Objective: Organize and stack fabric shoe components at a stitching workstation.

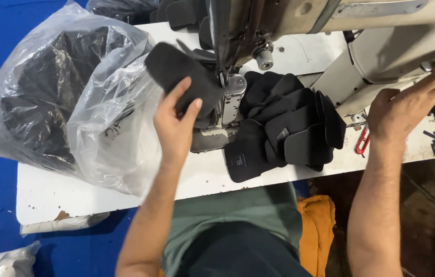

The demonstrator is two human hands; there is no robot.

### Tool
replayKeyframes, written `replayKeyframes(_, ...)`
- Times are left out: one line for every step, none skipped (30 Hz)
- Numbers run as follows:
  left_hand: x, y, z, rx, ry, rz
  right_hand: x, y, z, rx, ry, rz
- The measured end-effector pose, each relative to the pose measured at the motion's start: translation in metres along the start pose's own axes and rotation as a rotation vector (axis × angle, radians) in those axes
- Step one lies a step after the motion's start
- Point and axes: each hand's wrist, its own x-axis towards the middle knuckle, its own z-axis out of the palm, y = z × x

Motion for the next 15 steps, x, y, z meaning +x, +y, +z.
replayKeyframes(-0.013, -0.001, 0.005, -0.002, 0.001, 0.001, 0.001, -0.005, 0.001, -0.001, 0.001, -0.002)
replayKeyframes(-0.026, -0.001, 0.010, -0.041, 0.049, -0.001, 0.003, -0.010, 0.001, -0.051, 0.076, -0.063)
replayKeyframes(-0.038, -0.001, 0.015, -0.081, 0.099, 0.000, 0.006, -0.016, 0.003, -0.100, 0.150, -0.128)
replayKeyframes(-0.038, 0.000, 0.019, -0.083, 0.102, 0.002, 0.007, -0.013, 0.001, -0.100, 0.152, -0.133)
replayKeyframes(-0.043, 0.000, 0.021, -0.144, 0.102, -0.042, 0.004, -0.012, 0.000, -0.168, 0.146, -0.140)
replayKeyframes(-0.048, 0.001, 0.023, -0.205, 0.101, -0.085, 0.001, -0.010, -0.002, -0.236, 0.140, -0.147)
replayKeyframes(-0.050, 0.000, 0.024, -0.199, 0.106, -0.089, 0.000, -0.009, -0.004, -0.230, 0.134, -0.146)
replayKeyframes(-0.052, -0.001, 0.024, -0.203, 0.096, -0.105, -0.001, -0.009, -0.007, -0.049, 0.054, -0.068)
replayKeyframes(-0.051, -0.002, 0.025, -0.208, 0.084, -0.116, -0.001, -0.007, -0.010, 0.130, -0.022, 0.009)
replayKeyframes(-0.051, -0.002, 0.026, -0.204, 0.084, -0.115, -0.002, -0.006, -0.004, 0.135, -0.021, 0.011)
replayKeyframes(-0.049, -0.002, 0.029, -0.225, 0.092, -0.112, -0.002, -0.003, 0.001, 0.180, 0.009, 0.001)
replayKeyframes(-0.048, -0.003, 0.032, -0.246, 0.099, -0.109, -0.002, 0.000, 0.007, 0.226, 0.038, -0.010)
replayKeyframes(-0.047, -0.002, 0.035, -0.243, 0.098, -0.111, -0.004, 0.004, 0.009, 0.227, 0.037, -0.007)
replayKeyframes(-0.046, -0.001, 0.037, -0.244, 0.114, -0.104, -0.005, 0.007, 0.011, 0.152, 0.058, -0.031)
replayKeyframes(-0.045, -0.001, 0.040, -0.246, 0.129, -0.099, -0.007, 0.011, 0.013, 0.075, 0.079, -0.056)
